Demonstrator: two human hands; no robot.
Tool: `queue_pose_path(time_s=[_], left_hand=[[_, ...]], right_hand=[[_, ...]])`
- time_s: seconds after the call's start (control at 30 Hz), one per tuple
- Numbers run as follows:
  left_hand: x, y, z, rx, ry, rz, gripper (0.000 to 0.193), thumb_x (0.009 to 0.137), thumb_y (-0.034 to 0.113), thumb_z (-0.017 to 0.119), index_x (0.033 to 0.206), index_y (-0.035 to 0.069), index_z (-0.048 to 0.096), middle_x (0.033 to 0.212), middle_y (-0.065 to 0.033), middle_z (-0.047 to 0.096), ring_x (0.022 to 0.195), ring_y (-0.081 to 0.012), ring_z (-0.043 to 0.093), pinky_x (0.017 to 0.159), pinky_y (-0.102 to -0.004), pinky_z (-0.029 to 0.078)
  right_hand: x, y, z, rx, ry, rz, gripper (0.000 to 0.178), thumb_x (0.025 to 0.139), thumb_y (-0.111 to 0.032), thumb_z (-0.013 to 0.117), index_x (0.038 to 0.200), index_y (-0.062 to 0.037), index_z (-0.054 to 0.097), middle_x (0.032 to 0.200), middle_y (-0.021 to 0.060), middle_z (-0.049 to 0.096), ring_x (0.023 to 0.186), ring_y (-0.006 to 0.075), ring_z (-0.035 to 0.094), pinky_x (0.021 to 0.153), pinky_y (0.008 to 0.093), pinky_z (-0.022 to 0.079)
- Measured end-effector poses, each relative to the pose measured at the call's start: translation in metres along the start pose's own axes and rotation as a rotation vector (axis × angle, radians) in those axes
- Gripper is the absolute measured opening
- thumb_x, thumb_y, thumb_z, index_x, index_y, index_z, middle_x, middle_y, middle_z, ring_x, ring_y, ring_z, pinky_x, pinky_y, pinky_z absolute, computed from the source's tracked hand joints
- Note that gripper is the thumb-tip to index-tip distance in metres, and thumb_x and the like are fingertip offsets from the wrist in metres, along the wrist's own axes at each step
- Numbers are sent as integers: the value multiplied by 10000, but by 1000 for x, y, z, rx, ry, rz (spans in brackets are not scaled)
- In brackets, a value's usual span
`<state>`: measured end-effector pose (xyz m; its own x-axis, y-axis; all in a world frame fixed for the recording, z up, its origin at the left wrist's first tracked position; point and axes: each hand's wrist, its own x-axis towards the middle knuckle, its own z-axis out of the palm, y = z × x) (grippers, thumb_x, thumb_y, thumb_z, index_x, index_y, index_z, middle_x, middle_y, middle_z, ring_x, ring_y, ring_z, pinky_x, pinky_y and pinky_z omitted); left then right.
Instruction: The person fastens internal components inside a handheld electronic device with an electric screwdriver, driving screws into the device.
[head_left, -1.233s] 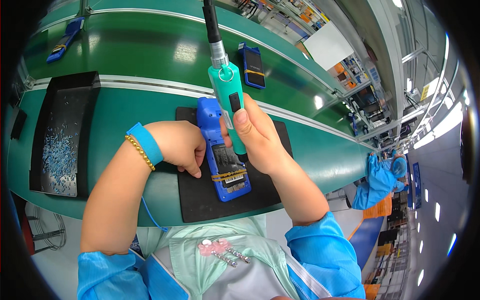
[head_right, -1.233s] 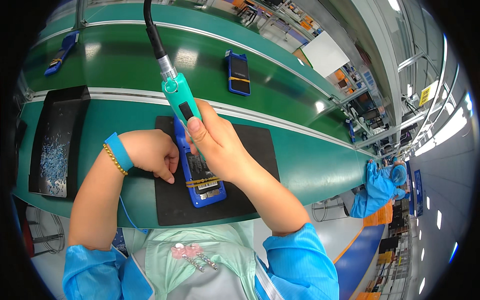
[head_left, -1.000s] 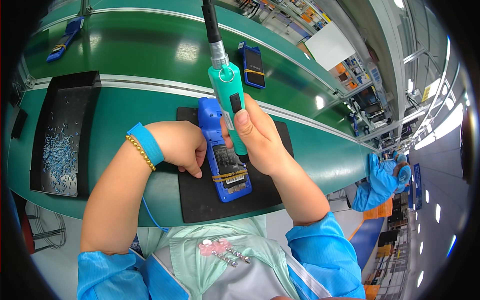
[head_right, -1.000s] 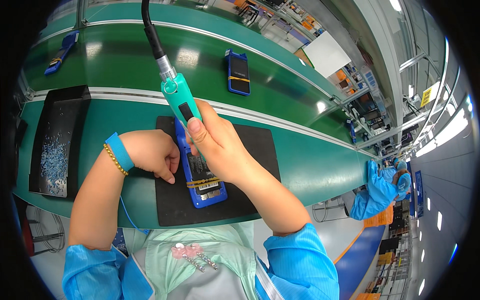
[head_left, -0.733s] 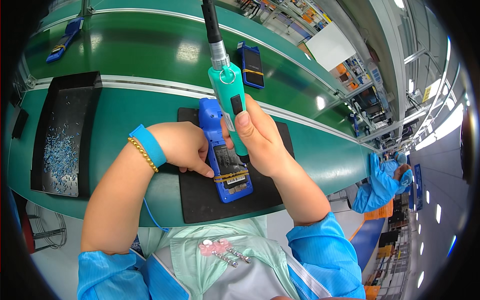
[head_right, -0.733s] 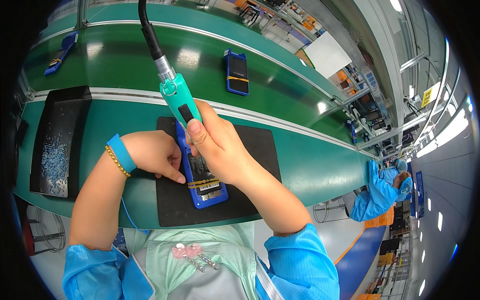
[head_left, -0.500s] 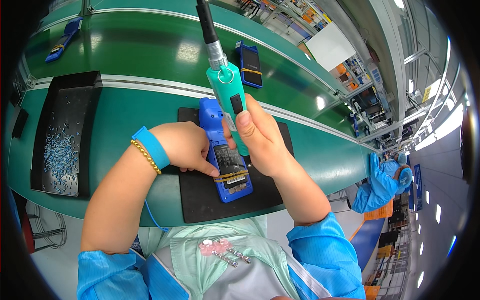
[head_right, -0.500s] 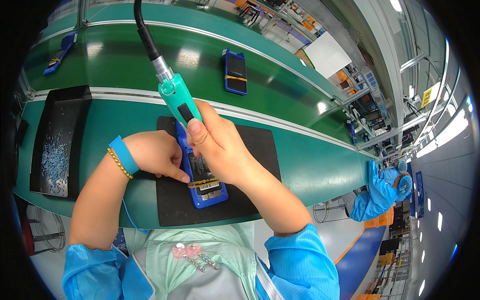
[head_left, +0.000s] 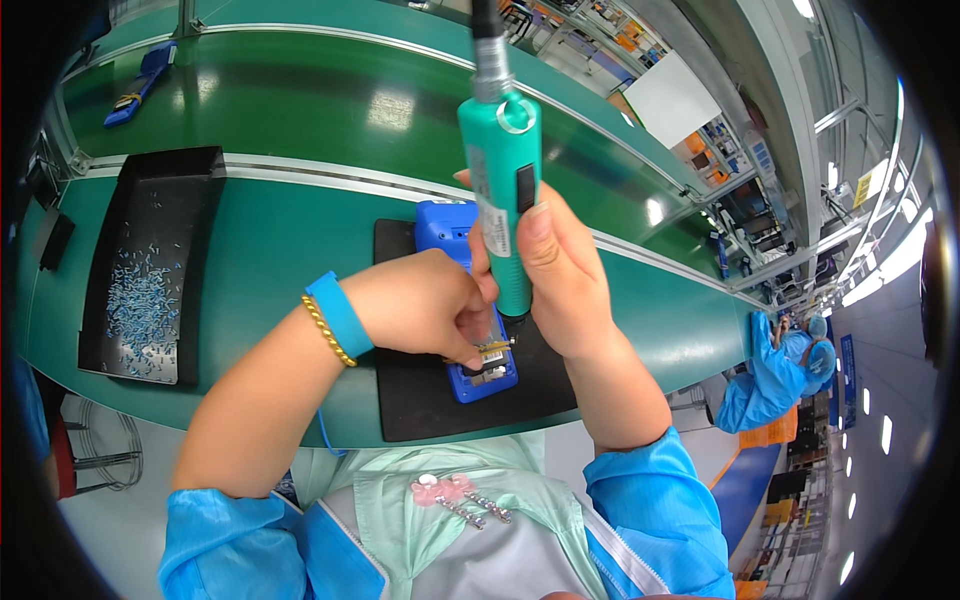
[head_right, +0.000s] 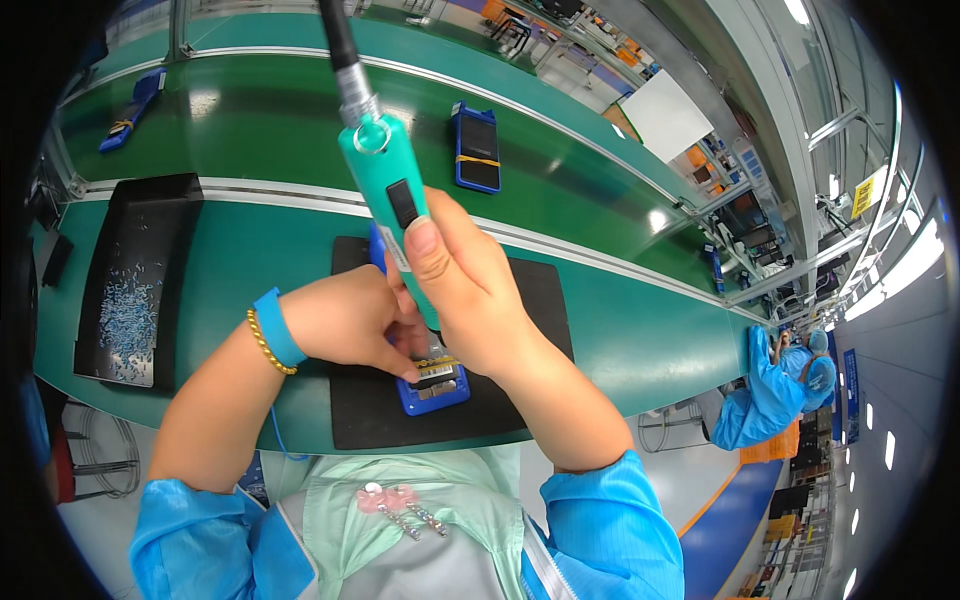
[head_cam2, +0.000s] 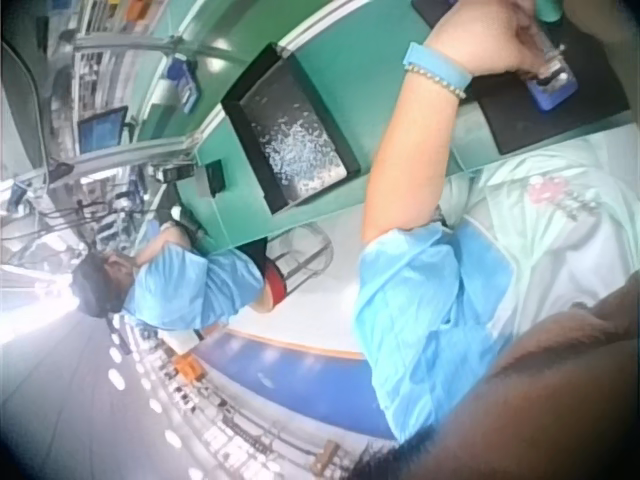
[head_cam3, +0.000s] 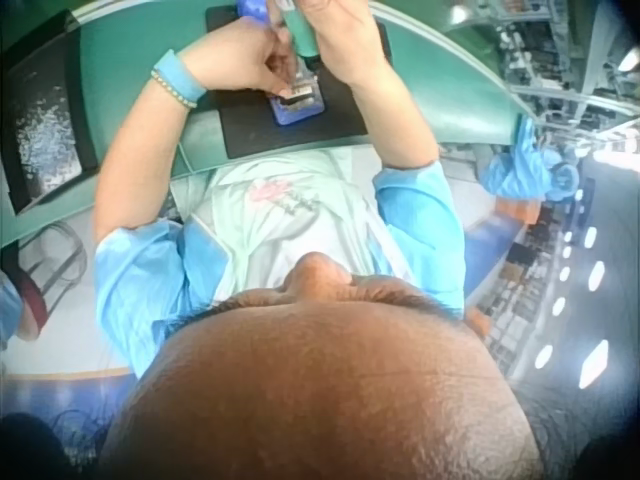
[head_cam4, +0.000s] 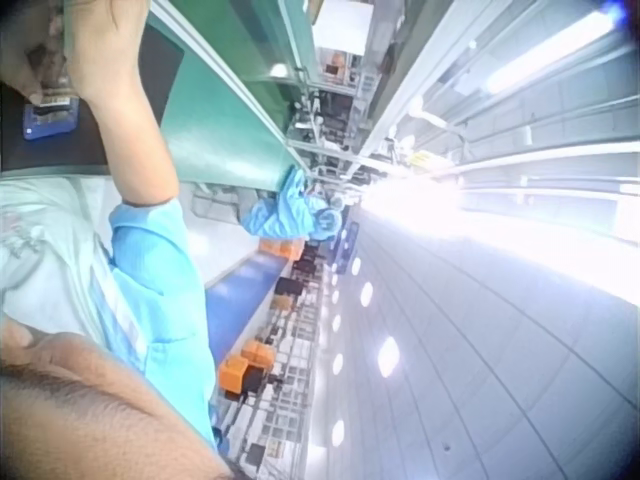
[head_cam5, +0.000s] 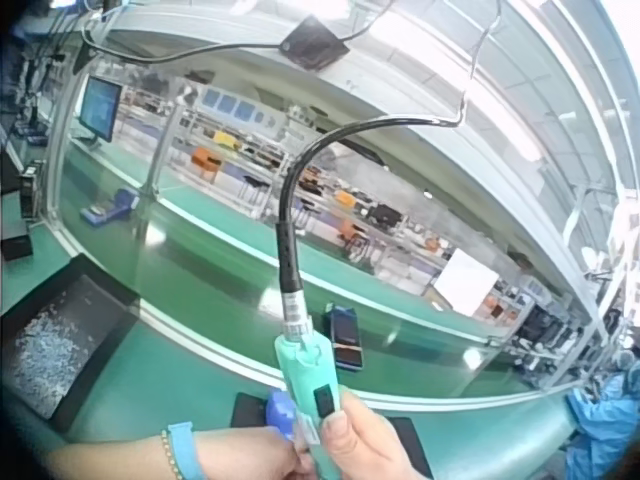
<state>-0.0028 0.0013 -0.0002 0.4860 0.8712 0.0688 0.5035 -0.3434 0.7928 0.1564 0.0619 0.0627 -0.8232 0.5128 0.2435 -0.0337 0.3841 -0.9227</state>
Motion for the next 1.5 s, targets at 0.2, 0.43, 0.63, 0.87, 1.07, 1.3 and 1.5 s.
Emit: queue_pose_path(time_s=[0.2,0.43,0.63,0.87,1.07,1.3,1.5], left_hand=[[12,-5,27,-6,215,72,292,787,279,794,868,1,758,806,-137,739,784,-270,725,755,-358,564],[12,-7,26,-64,215,86,281,804,281,782,866,7,765,771,-144,730,726,-272,718,703,-354,564],[10,-11,25,-90,247,117,205,794,214,765,845,16,774,739,-147,719,697,-263,708,683,-353,556],[6,-9,21,-118,177,64,152,791,161,747,856,28,780,756,-137,722,699,-272,696,663,-366,541],[1,0,15,-115,128,59,144,815,159,720,886,48,779,799,-133,726,747,-289,696,694,-392,535],[-7,-1,-2,180,111,27,161,826,225,684,830,87,768,749,-134,702,728,-312,683,683,-421,534],[-7,-27,-20,190,280,-127,148,791,185,656,747,64,729,688,-156,661,674,-326,654,649,-412,528]], right_hand=[[6,-19,6,141,31,-152,731,1053,-541,377,1395,104,412,842,108,602,627,129,567,582,258,466],[4,-25,11,169,67,-162,531,1059,-528,396,1150,-18,515,806,44,574,656,76,535,592,227,443],[6,-23,12,106,52,-146,740,1053,-548,365,1392,108,410,845,112,592,638,134,564,578,265,468],[5,-23,18,182,60,-116,640,1053,-549,392,1330,19,487,807,59,564,653,80,532,573,223,440],[6,-22,16,153,60,-124,636,1058,-538,392,1336,26,486,808,58,561,650,86,523,587,229,427],[3,-25,15,120,65,-136,700,1062,-519,367,1381,101,429,844,114,593,617,137,560,566,262,465],[3,-24,32,70,37,3,530,1066,-351,435,1392,66,415,884,114,592,710,154,585,658,288,493]])
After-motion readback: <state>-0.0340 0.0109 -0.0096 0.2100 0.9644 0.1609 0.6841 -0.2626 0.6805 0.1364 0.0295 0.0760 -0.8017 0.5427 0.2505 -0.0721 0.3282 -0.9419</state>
